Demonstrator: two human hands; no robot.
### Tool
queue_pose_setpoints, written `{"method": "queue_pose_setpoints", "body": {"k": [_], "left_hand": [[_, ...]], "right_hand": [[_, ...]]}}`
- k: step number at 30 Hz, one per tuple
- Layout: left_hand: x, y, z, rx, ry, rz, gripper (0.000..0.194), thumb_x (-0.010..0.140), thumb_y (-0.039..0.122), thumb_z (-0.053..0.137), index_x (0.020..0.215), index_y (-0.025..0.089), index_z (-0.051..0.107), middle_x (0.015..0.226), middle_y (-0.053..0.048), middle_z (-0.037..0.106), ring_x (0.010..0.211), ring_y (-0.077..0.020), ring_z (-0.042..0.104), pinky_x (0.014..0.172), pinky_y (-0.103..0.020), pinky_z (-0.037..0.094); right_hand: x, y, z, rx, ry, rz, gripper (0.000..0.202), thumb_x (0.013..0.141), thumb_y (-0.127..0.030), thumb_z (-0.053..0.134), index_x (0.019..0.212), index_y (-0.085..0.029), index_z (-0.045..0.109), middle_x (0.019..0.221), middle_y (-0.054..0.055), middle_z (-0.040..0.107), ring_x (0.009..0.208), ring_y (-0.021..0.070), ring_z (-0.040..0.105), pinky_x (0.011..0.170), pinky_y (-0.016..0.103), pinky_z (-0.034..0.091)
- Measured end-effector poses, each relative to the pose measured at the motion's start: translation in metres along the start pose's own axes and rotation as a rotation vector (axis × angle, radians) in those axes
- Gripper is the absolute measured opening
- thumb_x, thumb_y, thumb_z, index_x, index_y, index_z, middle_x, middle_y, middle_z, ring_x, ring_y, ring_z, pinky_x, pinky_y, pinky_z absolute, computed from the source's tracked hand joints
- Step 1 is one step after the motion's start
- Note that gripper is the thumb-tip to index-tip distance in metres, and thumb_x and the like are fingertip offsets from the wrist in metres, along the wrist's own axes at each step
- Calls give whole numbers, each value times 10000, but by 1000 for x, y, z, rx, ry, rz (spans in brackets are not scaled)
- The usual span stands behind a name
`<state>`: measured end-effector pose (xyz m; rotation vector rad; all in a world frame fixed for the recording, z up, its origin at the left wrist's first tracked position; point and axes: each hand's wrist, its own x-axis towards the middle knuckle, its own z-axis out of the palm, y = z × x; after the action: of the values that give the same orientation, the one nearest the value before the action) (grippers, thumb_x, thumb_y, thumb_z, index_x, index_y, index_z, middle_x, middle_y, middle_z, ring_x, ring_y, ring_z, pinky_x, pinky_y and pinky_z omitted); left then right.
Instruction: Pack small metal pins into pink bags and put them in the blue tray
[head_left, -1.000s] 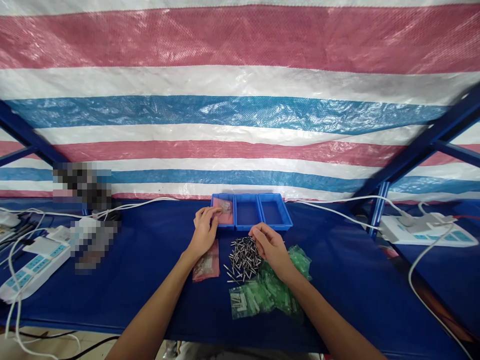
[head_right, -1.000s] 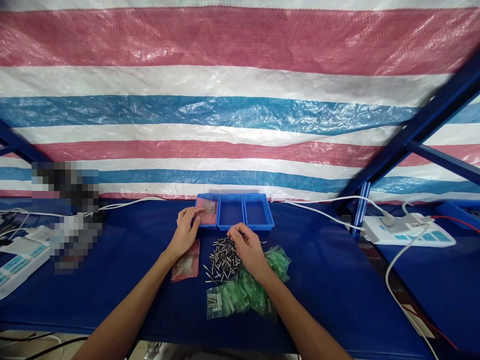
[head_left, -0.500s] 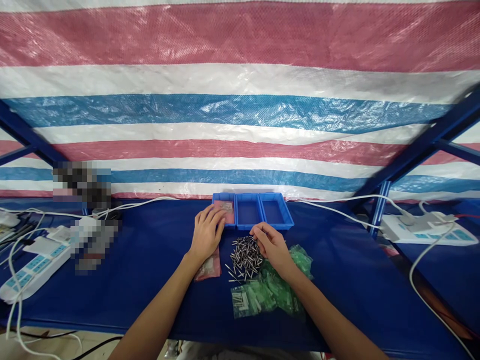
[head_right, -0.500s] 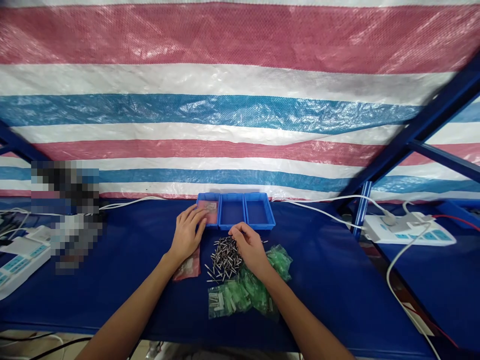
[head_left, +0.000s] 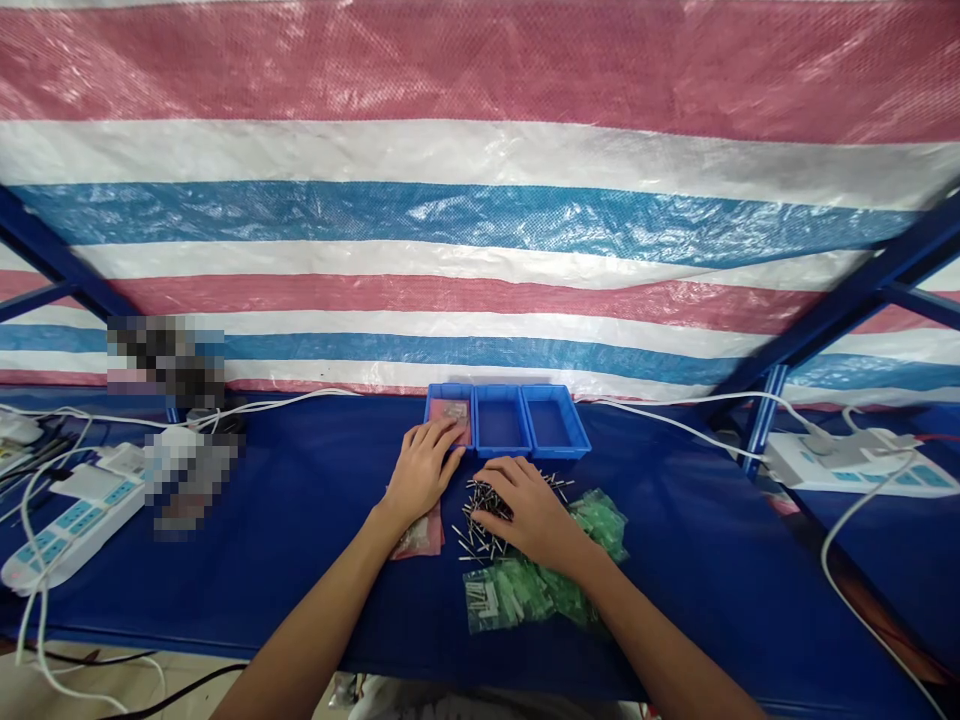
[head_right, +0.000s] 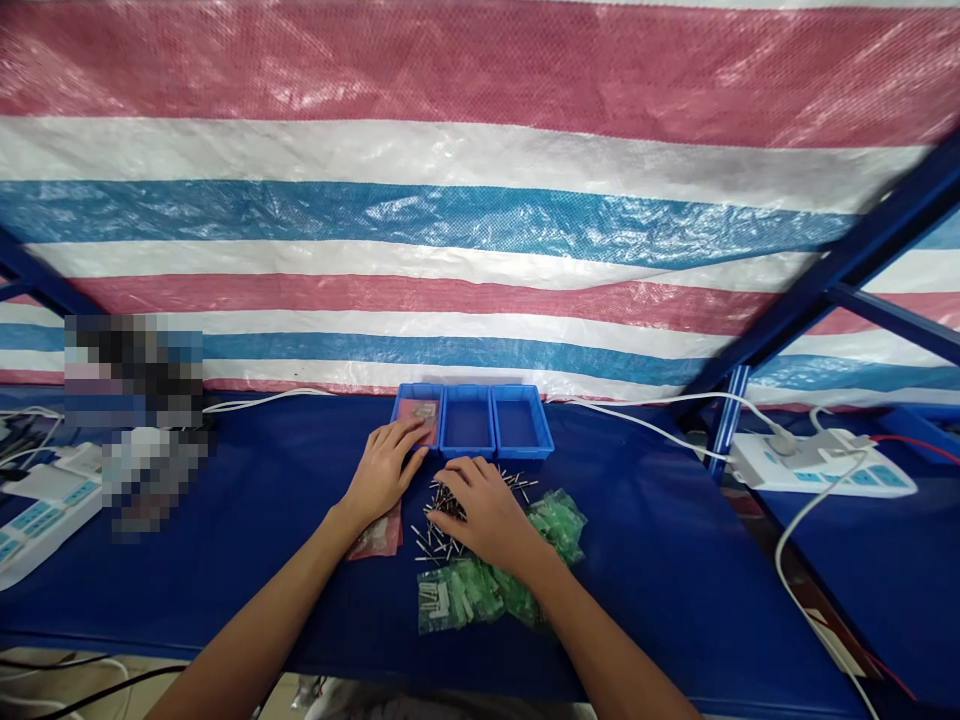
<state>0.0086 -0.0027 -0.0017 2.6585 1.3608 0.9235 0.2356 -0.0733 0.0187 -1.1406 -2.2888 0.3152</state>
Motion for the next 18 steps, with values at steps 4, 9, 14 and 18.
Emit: {"method": "queue_pose_setpoints", "body": {"k": [4,9,14,18], "left_hand": [[0,1,1,-4,-8,-6,339,1115,354,464,1400,242,609,1451,-114,627,1308,-293,573,1118,-495,407],[0,2,-1,-26,-13,-26,332,1111,350,476,1394,240,612,1456,-112,622,1327,-292,559,1126,-498,406],[-1,0,0,-101,30,-41,327,1112,346,470,1388,242,614,1456,-112,618,1352,-281,550,1141,-500,419],[-1,-1,-3,-145,87,-77,307,1113,330,465,1350,255,645,1424,-97,634,1343,-271,565,1137,-486,433]], "right_hand": [[-2,1,6,-86,-114,-52,556,972,-439,736,1459,-225,576,1458,160,602,1316,356,560,1057,526,496],[-2,4,9,-96,-154,-54,463,990,-417,727,1396,-217,628,1374,138,665,1246,331,594,1026,518,505],[-1,6,9,-103,-139,-63,357,1009,-365,708,1335,-225,667,1306,127,692,1197,315,612,980,485,520],[0,7,9,-107,-119,-57,303,1017,-336,700,1297,-225,683,1280,125,700,1166,307,618,958,470,520]]}}
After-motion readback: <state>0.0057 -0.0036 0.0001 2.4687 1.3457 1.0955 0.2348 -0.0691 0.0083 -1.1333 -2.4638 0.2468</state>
